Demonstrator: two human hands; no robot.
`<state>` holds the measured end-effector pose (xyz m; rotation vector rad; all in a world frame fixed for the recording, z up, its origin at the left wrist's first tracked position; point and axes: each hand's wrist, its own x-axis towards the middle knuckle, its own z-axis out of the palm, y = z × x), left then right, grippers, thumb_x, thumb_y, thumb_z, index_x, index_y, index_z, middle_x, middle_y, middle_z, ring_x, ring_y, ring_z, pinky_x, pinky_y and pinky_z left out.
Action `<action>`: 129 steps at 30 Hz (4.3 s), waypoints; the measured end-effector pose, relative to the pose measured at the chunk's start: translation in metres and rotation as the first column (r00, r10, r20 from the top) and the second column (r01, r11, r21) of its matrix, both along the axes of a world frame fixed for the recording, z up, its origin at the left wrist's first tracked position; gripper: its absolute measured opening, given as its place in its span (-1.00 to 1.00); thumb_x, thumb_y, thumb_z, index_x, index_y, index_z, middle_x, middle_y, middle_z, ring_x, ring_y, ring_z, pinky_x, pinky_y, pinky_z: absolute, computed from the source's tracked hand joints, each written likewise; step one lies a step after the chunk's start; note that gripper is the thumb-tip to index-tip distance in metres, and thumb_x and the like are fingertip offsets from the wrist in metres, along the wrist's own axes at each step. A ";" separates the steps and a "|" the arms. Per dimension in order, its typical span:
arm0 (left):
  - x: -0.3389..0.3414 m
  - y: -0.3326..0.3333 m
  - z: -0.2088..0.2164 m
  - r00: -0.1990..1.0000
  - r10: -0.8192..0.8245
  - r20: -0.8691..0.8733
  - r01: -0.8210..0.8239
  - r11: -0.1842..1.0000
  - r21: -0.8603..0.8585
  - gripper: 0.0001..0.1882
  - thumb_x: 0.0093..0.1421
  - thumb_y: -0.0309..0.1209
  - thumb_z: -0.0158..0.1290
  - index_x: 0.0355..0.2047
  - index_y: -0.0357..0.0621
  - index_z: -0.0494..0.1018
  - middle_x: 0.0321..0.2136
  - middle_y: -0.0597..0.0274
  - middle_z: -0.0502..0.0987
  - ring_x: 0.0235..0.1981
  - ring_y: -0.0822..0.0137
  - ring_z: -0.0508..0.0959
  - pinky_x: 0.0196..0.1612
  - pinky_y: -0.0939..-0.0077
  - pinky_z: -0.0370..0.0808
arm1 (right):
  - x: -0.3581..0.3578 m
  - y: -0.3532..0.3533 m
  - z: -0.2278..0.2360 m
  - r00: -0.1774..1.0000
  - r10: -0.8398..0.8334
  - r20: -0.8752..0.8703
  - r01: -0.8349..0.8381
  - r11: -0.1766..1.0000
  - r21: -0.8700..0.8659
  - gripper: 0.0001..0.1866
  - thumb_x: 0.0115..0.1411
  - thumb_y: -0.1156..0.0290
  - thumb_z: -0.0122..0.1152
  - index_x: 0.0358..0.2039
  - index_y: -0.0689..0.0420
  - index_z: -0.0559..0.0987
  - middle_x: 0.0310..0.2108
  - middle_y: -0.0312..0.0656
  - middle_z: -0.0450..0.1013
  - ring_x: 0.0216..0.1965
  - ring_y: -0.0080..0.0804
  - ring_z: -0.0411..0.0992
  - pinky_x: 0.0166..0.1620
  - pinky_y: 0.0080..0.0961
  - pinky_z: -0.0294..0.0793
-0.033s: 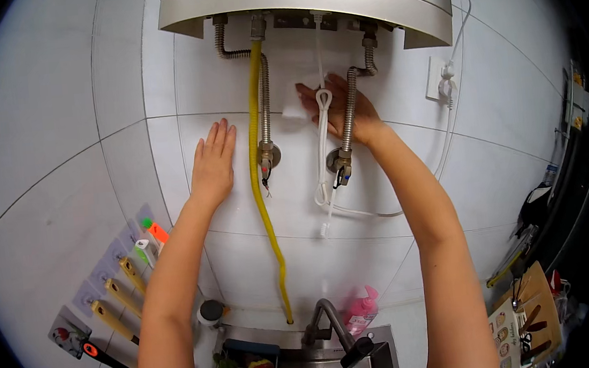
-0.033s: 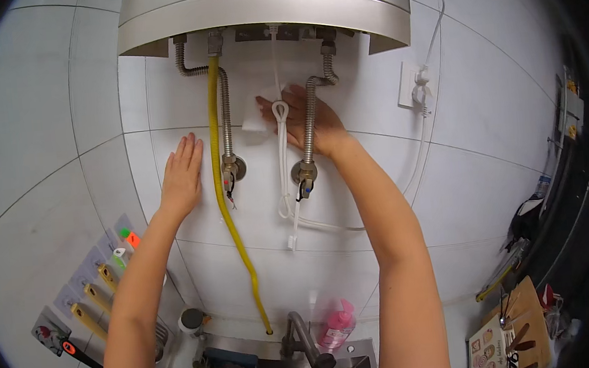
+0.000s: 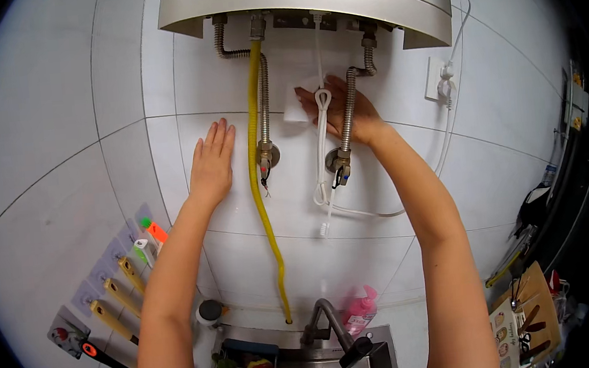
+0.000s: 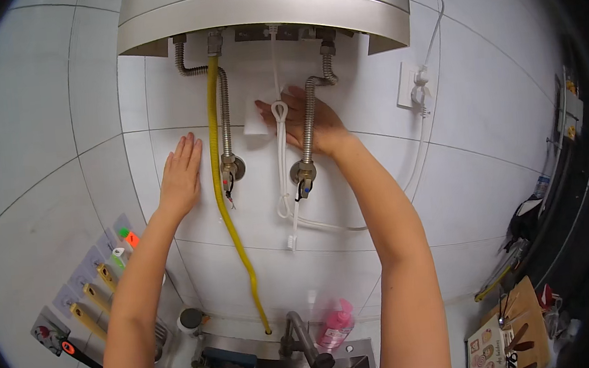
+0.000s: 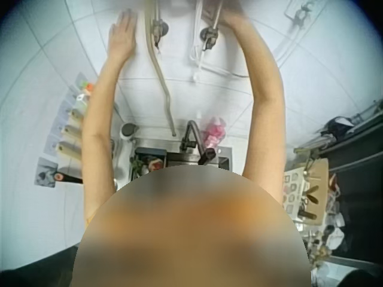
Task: The person wipes the tiled kitchen wall around a sink, water heater pipes, and utensil rack using a cloth and then a white tissue.
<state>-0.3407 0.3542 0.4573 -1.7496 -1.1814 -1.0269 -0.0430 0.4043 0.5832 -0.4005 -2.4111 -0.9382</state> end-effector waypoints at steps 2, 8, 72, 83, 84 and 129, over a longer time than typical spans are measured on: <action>-0.006 -0.002 0.000 1.000 -0.001 -0.011 0.001 1.000 0.001 -0.33 0.05 -0.61 -0.10 0.22 -0.13 0.06 0.27 0.14 0.03 0.28 0.17 0.05 0.22 0.12 0.11 | 0.005 -0.014 0.002 0.986 -0.067 0.151 0.037 0.981 0.190 -0.56 0.13 0.23 -0.06 0.04 0.04 0.39 0.17 -0.35 0.23 0.10 -0.28 0.21 0.25 -0.26 0.08; -0.006 -0.007 0.004 0.998 -0.045 -0.040 0.043 0.997 -0.059 -0.29 0.03 -0.60 -0.06 0.23 -0.12 0.04 0.27 0.15 0.02 0.28 0.18 0.04 0.22 0.13 0.11 | 0.079 -0.031 -0.044 0.892 -0.219 -0.395 0.330 0.914 0.237 -0.54 0.04 0.41 0.07 0.02 0.11 0.39 0.11 -0.19 0.29 0.05 -0.21 0.29 0.20 -0.22 0.15; -0.013 -0.003 0.002 0.995 -0.098 0.023 0.099 0.993 -0.064 -0.28 -0.03 -0.70 -0.15 0.22 -0.14 0.07 0.27 0.14 0.03 0.29 0.18 0.04 0.23 0.21 0.11 | -0.151 -0.037 -0.195 0.468 -0.283 -0.837 0.152 0.959 -0.239 -0.64 0.09 0.59 -0.08 -0.07 0.43 0.39 0.26 0.11 -0.04 0.01 0.00 0.18 0.18 -0.19 0.07; -0.011 -0.002 -0.002 0.994 -0.111 0.022 0.112 0.992 -0.051 -0.26 -0.05 -0.72 -0.16 0.22 -0.15 0.07 0.27 0.13 0.03 0.28 0.16 0.05 0.23 0.21 0.11 | -0.125 -0.017 -0.081 0.626 -0.060 -0.777 0.187 0.980 0.075 -0.58 -0.03 0.70 -0.10 -0.10 0.27 0.45 0.21 0.06 0.10 0.05 0.04 0.20 0.16 -0.22 0.17; -0.014 -0.002 -0.003 0.995 -0.097 0.016 0.098 0.994 -0.049 -0.26 -0.05 -0.72 -0.16 0.22 -0.15 0.07 0.27 0.13 0.03 0.28 0.16 0.05 0.23 0.21 0.11 | -0.132 -0.019 -0.066 0.626 -0.061 -0.778 0.212 0.973 0.094 -0.56 -0.06 0.71 -0.08 -0.10 0.26 0.45 0.21 0.07 0.10 0.05 0.04 0.20 0.16 -0.21 0.18; -0.027 -0.204 -0.176 0.736 -0.309 0.602 0.433 0.899 -0.068 -0.53 0.06 -0.62 -0.12 0.04 -0.40 0.26 0.06 -0.19 0.30 0.11 -0.07 0.31 0.15 0.20 0.24 | -0.245 -0.011 -0.073 0.683 -0.279 -0.675 0.452 0.888 0.091 -0.37 0.11 0.19 0.12 0.21 -0.06 0.21 0.24 0.08 0.03 0.13 -0.06 0.10 0.22 -0.02 -0.04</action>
